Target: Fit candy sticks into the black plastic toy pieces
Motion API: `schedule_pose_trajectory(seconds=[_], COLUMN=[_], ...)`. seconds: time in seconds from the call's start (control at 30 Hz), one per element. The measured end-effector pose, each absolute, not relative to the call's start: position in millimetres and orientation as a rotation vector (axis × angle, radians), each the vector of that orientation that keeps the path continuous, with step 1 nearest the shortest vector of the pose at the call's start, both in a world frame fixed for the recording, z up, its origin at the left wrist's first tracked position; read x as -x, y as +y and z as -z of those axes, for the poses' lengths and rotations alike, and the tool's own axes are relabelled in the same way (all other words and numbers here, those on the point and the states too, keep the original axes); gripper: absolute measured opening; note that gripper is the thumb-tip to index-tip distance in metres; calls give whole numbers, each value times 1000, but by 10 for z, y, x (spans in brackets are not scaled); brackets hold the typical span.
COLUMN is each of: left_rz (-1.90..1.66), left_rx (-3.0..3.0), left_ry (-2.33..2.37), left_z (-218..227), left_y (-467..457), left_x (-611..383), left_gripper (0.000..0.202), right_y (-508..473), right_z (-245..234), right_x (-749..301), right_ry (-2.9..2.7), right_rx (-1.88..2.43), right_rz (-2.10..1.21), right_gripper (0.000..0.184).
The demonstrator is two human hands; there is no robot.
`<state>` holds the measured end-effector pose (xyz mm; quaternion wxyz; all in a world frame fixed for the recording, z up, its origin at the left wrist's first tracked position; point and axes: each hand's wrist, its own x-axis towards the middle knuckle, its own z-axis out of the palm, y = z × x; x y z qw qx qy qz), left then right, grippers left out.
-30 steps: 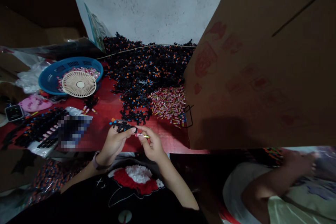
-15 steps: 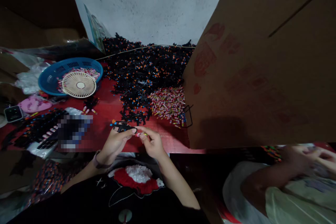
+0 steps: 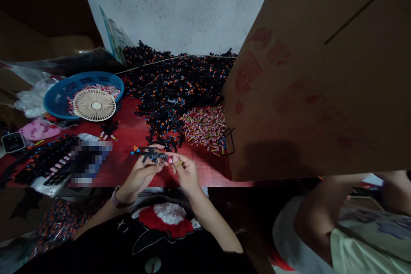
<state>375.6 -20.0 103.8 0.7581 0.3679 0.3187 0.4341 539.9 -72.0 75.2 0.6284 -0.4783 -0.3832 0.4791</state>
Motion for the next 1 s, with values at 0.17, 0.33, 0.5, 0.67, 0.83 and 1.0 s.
schedule_pose_trajectory(seconds=[0.17, 0.33, 0.5, 0.67, 0.83, 1.0], left_rz=[-932, -916, -921, -874, -835, -844], left_rx=[-1051, -826, -331, -205, -277, -426], left_ry=[795, 868, 778, 759, 732, 822], left_z=[-1031, -1088, -1141, -1142, -1144, -991], left_y=[-207, -179, -162, -208, -247, -332], left_x=[-3637, -3698, -3862, -3881, -3855, -3884], left_gripper=[41, 42, 29, 20, 22, 44], right_y=[-769, -815, -809, -783, -772, -800], right_z=[-859, -924, -906, -697, -634, -702], right_x=[-5385, -5407, -5406, -5423, -5509, -5488], right_ry=[-750, -1020, -1467, -1555, -1549, -1425], right_rx=[943, 996, 1094, 1215, 1172, 1188], right_rz=[-1331, -992, -518, -148, -74, -102], right_gripper=[52, 39, 33, 25, 18, 14])
